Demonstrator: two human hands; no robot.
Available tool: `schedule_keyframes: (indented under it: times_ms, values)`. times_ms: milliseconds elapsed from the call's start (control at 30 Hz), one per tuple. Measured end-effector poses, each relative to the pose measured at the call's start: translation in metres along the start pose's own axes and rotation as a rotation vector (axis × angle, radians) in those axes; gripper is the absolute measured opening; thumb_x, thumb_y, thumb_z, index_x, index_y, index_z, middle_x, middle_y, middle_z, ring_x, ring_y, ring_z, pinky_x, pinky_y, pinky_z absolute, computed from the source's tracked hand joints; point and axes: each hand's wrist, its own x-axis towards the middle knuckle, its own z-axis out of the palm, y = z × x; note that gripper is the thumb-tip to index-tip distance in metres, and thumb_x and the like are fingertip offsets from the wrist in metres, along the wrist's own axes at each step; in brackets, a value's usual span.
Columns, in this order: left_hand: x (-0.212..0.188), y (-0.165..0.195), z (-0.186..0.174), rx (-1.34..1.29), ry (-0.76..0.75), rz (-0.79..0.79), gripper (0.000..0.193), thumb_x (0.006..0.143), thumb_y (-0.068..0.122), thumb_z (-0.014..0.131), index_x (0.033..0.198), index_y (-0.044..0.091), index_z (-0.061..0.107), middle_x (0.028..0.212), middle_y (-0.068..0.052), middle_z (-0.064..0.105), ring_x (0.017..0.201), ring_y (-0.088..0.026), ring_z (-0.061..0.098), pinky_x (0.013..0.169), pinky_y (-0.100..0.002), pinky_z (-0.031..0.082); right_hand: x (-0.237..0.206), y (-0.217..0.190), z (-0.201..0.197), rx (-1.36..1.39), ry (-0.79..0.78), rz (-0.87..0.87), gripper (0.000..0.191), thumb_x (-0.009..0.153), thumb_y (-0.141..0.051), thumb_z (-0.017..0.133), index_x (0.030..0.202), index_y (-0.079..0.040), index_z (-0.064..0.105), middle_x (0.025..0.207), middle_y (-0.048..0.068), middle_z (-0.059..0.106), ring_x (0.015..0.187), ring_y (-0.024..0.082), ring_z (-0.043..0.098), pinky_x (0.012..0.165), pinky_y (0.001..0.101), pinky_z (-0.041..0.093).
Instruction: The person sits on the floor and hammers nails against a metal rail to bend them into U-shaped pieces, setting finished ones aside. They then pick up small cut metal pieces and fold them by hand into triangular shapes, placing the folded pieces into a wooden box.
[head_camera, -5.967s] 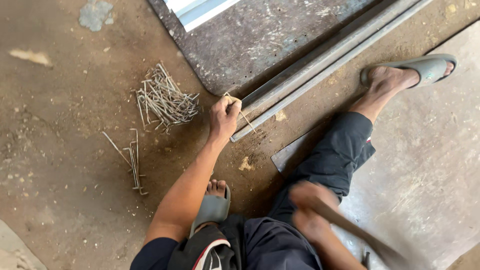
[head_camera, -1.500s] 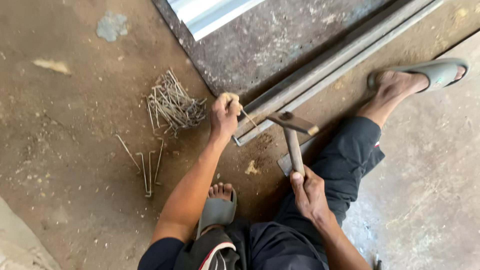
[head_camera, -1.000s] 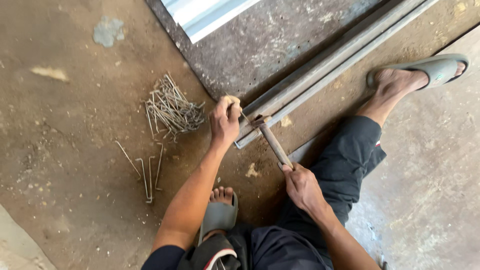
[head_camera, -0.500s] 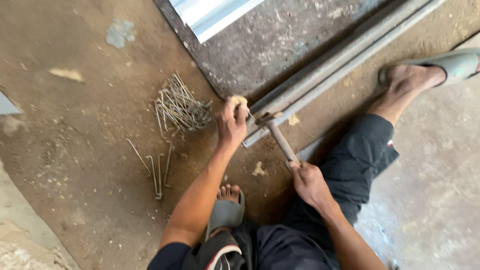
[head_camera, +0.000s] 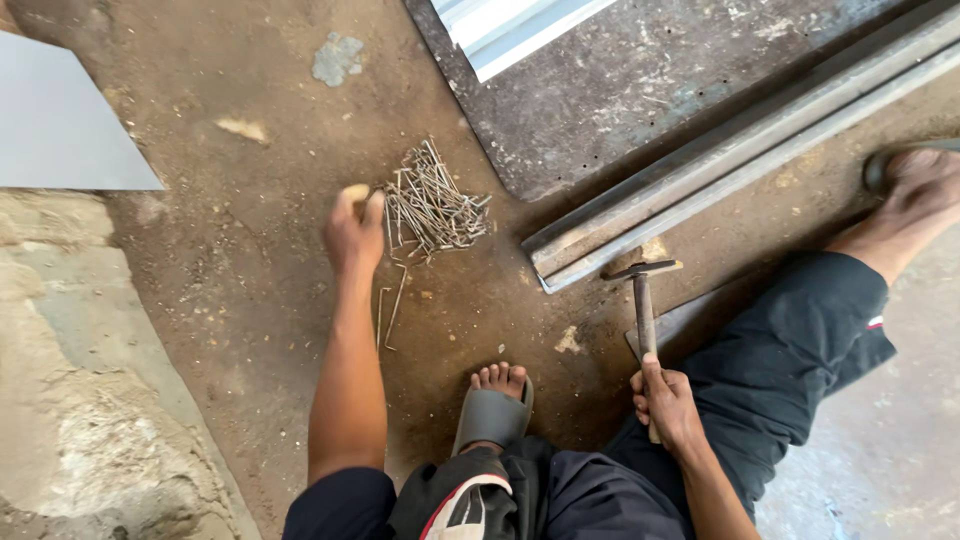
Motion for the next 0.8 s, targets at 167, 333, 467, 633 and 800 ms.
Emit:
schedule_keyframes:
  times_ms: [167,333,467,633,800]
  values:
    - [-0.081,-0.036,-0.017,0.348,-0.034,-0.008,0.020,0.091,0.024,0.076,0.104,0.010,0.069,0.088,-0.014,0.073,0.081,-0.037,0.070,0.067,-0.047,0.053,0.007,-0.003,0.004,-0.075,0.033,0.004,0.059,0.103,-0.051,0.045,0.071,-0.002,0.055,0.053,0.004,0.046,0.042,0.014,0.042,0.039,0.0303,0.036]
    - [-0.138,-0.049,0.001,0.483,0.133,0.153,0.019,0.087,0.016,0.073,0.106,0.012,0.073,0.091,-0.013,0.067,0.087,-0.037,0.066,0.076,-0.048,0.051,0.009,-0.005,0.004,-0.073,0.048,0.034,0.061,0.102,-0.053,0.045,0.071,-0.001,0.053,0.053,0.005,0.046,0.042,0.015,0.041,0.039,0.0314,0.035]
    - [-0.138,-0.051,0.008,0.494,0.181,0.101,0.010,0.086,0.016,0.074,0.095,0.013,0.072,0.088,-0.011,0.067,0.087,-0.036,0.065,0.078,-0.048,0.051,0.011,-0.007,0.003,-0.074,0.047,0.048,0.061,0.103,-0.052,0.045,0.071,-0.001,0.054,0.053,0.005,0.045,0.042,0.016,0.040,0.039,0.0321,0.036]
    - [-0.145,-0.051,0.004,0.485,0.197,0.022,0.010,0.091,0.014,0.070,0.099,0.011,0.066,0.093,-0.012,0.068,0.086,-0.036,0.066,0.074,-0.047,0.052,0.009,-0.012,0.003,-0.085,0.057,0.070,0.060,0.103,-0.051,0.046,0.072,0.000,0.055,0.053,0.005,0.045,0.042,0.016,0.040,0.039,0.0323,0.036]
    - [-0.140,-0.020,-0.011,-0.488,0.124,-0.213,0.034,0.095,0.013,0.057,0.127,0.007,0.052,0.086,-0.012,0.070,0.063,-0.019,0.059,0.055,-0.036,0.051,0.008,-0.018,0.004,-0.079,0.046,0.065,0.061,0.103,-0.052,0.046,0.071,-0.001,0.054,0.052,0.004,0.044,0.040,0.016,0.040,0.038,0.0324,0.036]
